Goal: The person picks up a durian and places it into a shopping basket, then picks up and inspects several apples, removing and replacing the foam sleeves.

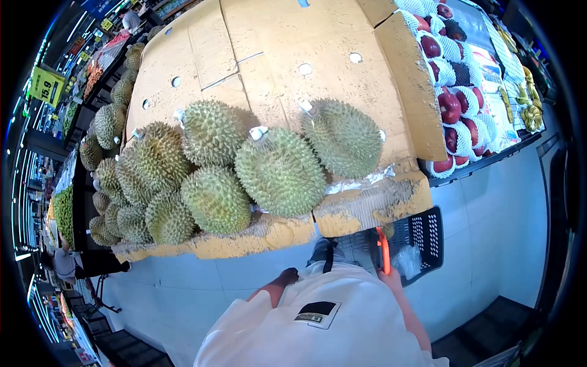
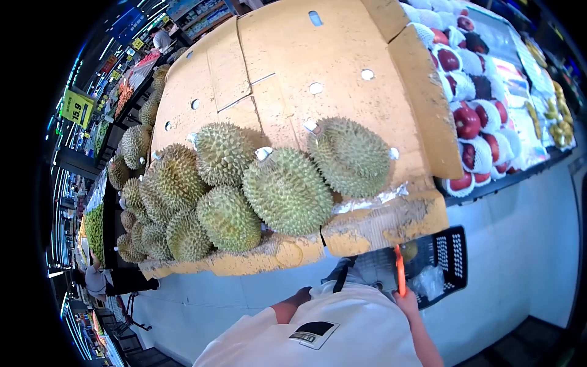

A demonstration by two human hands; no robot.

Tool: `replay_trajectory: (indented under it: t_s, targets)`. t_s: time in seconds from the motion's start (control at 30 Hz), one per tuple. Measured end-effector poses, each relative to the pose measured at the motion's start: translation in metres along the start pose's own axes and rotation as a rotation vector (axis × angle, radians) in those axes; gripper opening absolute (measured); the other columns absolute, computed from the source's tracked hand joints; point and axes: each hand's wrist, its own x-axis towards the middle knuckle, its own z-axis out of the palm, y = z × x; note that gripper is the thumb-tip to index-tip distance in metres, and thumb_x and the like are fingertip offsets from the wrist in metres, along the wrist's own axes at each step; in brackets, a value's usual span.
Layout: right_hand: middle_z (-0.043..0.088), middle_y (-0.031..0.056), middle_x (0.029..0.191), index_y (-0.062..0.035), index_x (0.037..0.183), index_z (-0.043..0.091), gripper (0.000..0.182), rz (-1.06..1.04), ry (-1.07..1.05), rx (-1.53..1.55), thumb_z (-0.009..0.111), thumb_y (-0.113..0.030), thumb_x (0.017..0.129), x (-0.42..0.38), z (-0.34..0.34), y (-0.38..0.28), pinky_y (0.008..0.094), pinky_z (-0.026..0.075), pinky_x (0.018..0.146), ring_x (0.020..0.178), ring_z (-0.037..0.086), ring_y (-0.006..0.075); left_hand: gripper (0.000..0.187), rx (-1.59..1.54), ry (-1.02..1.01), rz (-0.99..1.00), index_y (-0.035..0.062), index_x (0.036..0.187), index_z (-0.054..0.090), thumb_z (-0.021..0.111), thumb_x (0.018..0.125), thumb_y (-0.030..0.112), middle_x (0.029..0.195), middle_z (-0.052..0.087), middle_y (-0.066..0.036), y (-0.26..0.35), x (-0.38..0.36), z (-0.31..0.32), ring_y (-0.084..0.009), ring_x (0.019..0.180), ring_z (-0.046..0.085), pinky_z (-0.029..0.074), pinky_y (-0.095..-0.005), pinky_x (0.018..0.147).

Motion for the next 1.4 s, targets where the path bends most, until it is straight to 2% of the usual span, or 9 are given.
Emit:
replay_trajectory:
  t_s: [0.13, 0.2, 0.27, 0.37, 0.53, 0.6, 1.07, 1.2, 1.4]
  targets:
    - [0.068, 0.0237, 0.078, 0.0029, 0.100, 0.066, 0.034, 0.191, 0.015, 0.221, 0.068, -0.028, 0.086, 0.009, 0.011, -0.010, 0.0443, 0.051, 0.069, 0.076, 0.069, 0.0370, 0.036, 0.000, -0.066, 0.036, 0.0086, 0.110, 0.070, 0.067, 0.078, 0.026, 0.115, 0.068, -0.020, -0.014, 0.020, -0.013, -0.0389, 0.107, 0.064, 0.051, -0.0443, 0.094]
    - [0.068, 0.0246, 0.080, 0.0029, 0.099, 0.068, 0.036, 0.154, 0.187, 0.021, 0.069, -0.030, 0.086, 0.004, 0.017, -0.025, 0.0452, 0.051, 0.069, 0.078, 0.070, 0.0387, 0.036, 0.009, -0.094, 0.049, 0.0086, 0.110, 0.070, 0.067, 0.079, 0.026, 0.115, 0.068, -0.020, -0.025, 0.027, -0.017, -0.0388, 0.107, 0.064, 0.051, -0.0442, 0.094]
    - [0.069, 0.0278, 0.087, 0.0006, 0.100, 0.070, 0.043, 0.291, 0.222, -0.003, 0.070, -0.040, 0.085, 0.004, 0.023, -0.031, 0.0475, 0.052, 0.076, 0.089, 0.068, 0.0433, 0.036, 0.015, -0.126, 0.052, 0.0086, 0.110, 0.069, 0.067, 0.079, 0.026, 0.115, 0.068, -0.020, -0.035, 0.034, -0.028, -0.0386, 0.108, 0.064, 0.051, -0.0441, 0.094]
    - [0.071, 0.0226, 0.090, -0.0059, 0.106, 0.072, 0.042, 0.435, 0.271, -0.023, 0.070, -0.042, 0.083, -0.002, 0.019, -0.057, 0.0473, 0.053, 0.078, 0.087, 0.069, 0.0393, 0.036, 0.013, -0.164, 0.026, 0.0086, 0.111, 0.069, 0.066, 0.079, 0.026, 0.115, 0.068, -0.019, -0.053, 0.037, -0.044, -0.0384, 0.108, 0.064, 0.051, -0.0440, 0.094]
    - [0.072, 0.0196, 0.091, -0.0076, 0.099, 0.074, 0.038, 0.528, 0.335, -0.027, 0.069, -0.041, 0.083, -0.004, 0.015, -0.065, 0.0457, 0.054, 0.080, 0.087, 0.070, 0.0371, 0.036, -0.009, -0.156, -0.051, 0.0087, 0.111, 0.069, 0.066, 0.079, 0.026, 0.115, 0.068, -0.019, -0.081, 0.026, -0.080, -0.0381, 0.108, 0.064, 0.051, -0.0438, 0.094]
    - [0.073, 0.0159, 0.097, -0.0156, 0.104, 0.075, 0.034, 0.568, 0.288, -0.062, 0.067, -0.041, 0.082, 0.002, 0.011, -0.064, 0.0448, 0.054, 0.083, 0.092, 0.070, 0.0346, 0.036, -0.020, -0.144, -0.082, 0.0087, 0.111, 0.069, 0.066, 0.080, 0.026, 0.115, 0.068, -0.019, -0.089, 0.021, -0.091, -0.0379, 0.108, 0.064, 0.051, -0.0437, 0.094]
    - [0.071, 0.0207, 0.093, -0.0111, 0.103, 0.075, 0.032, 0.581, 0.537, -0.141, 0.070, -0.032, 0.079, 0.041, -0.059, -0.038, 0.0475, 0.054, 0.084, 0.090, 0.069, 0.0385, 0.037, 0.058, -0.146, -0.209, 0.0089, 0.112, 0.069, 0.065, 0.081, 0.027, 0.115, 0.068, -0.019, -0.127, -0.005, -0.130, -0.0369, 0.109, 0.064, 0.051, -0.0431, 0.094]
    - [0.070, 0.0195, 0.081, -0.0095, 0.092, 0.072, 0.024, 0.470, 0.726, -0.302, 0.065, -0.029, 0.080, 0.054, -0.085, -0.010, 0.0484, 0.055, 0.075, 0.079, 0.069, 0.0381, 0.037, 0.054, -0.110, -0.192, 0.0089, 0.113, 0.069, 0.065, 0.081, 0.027, 0.115, 0.068, -0.019, -0.110, -0.001, -0.126, -0.0366, 0.109, 0.064, 0.051, -0.0429, 0.094]
    - [0.072, 0.0177, 0.092, -0.0097, 0.100, 0.072, 0.031, 0.521, 0.691, -0.280, 0.063, -0.033, 0.082, 0.068, -0.152, 0.039, 0.0463, 0.055, 0.080, 0.087, 0.070, 0.0352, 0.037, 0.007, -0.040, -0.093, 0.0090, 0.113, 0.069, 0.065, 0.082, 0.027, 0.115, 0.069, -0.019, -0.051, 0.013, -0.088, -0.0362, 0.109, 0.064, 0.050, -0.0427, 0.094]
